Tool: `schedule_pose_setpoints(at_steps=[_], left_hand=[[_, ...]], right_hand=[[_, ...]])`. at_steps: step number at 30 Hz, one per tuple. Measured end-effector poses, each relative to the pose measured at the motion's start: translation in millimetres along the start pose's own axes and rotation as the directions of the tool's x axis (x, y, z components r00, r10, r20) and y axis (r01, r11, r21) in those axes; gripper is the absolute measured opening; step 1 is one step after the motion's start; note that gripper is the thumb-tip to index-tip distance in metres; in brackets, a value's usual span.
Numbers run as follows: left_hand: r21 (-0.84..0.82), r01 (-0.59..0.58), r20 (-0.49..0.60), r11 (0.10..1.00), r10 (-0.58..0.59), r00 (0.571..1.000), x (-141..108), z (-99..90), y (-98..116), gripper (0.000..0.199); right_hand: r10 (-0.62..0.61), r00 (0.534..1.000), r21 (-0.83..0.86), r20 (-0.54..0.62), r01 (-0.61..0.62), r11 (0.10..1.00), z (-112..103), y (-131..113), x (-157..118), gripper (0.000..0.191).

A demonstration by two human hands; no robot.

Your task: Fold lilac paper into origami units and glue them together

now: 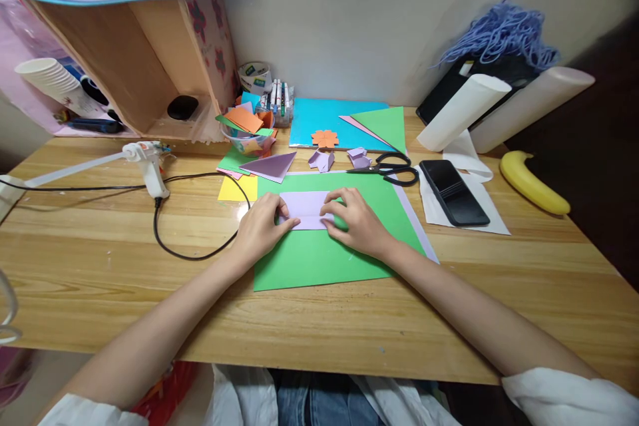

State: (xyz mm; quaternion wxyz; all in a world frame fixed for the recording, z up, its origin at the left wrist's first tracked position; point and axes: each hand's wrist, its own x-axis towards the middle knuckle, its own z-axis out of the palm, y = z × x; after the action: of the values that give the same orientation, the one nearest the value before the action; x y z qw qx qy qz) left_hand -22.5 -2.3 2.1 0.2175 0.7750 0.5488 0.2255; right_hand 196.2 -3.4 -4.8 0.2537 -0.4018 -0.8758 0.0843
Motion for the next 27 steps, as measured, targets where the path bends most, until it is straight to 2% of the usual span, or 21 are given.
schedule_pose_setpoints(at_steps=[5,8,11,18,27], left_hand=[[-0.027,-0.030,0.001,0.999,0.030,1.000,0.5,2.2,-1.7,0.020],[-0.028,-0.045,0.000,0.999,0.045,0.999,0.9,3.1,-2.8,0.020],[-0.030,-0.059,0.001,0.998,0.059,0.998,1.0,3.3,-3.1,0.020],[-0.033,-0.068,0.002,0.997,0.069,0.998,0.8,2.8,-2.5,0.019],[-0.039,-0.047,0.017,0.998,0.048,0.999,1.8,1.9,-2.4,0.018]], right_hand=[[-0.227,0.968,-0.035,0.106,0.232,0.972,0.7,0.5,-1.2,0.028],[-0.289,0.942,-0.047,0.172,0.301,0.952,1.2,1.2,-1.5,0.031],[-0.308,0.928,-0.101,0.211,0.334,0.937,1.0,1.7,-1.6,0.031],[-0.363,0.907,-0.208,0.212,0.405,0.890,-3.9,1.0,1.1,0.021],[-0.408,0.902,-0.111,0.138,0.424,0.899,-8.5,9.9,-1.5,0.024]])
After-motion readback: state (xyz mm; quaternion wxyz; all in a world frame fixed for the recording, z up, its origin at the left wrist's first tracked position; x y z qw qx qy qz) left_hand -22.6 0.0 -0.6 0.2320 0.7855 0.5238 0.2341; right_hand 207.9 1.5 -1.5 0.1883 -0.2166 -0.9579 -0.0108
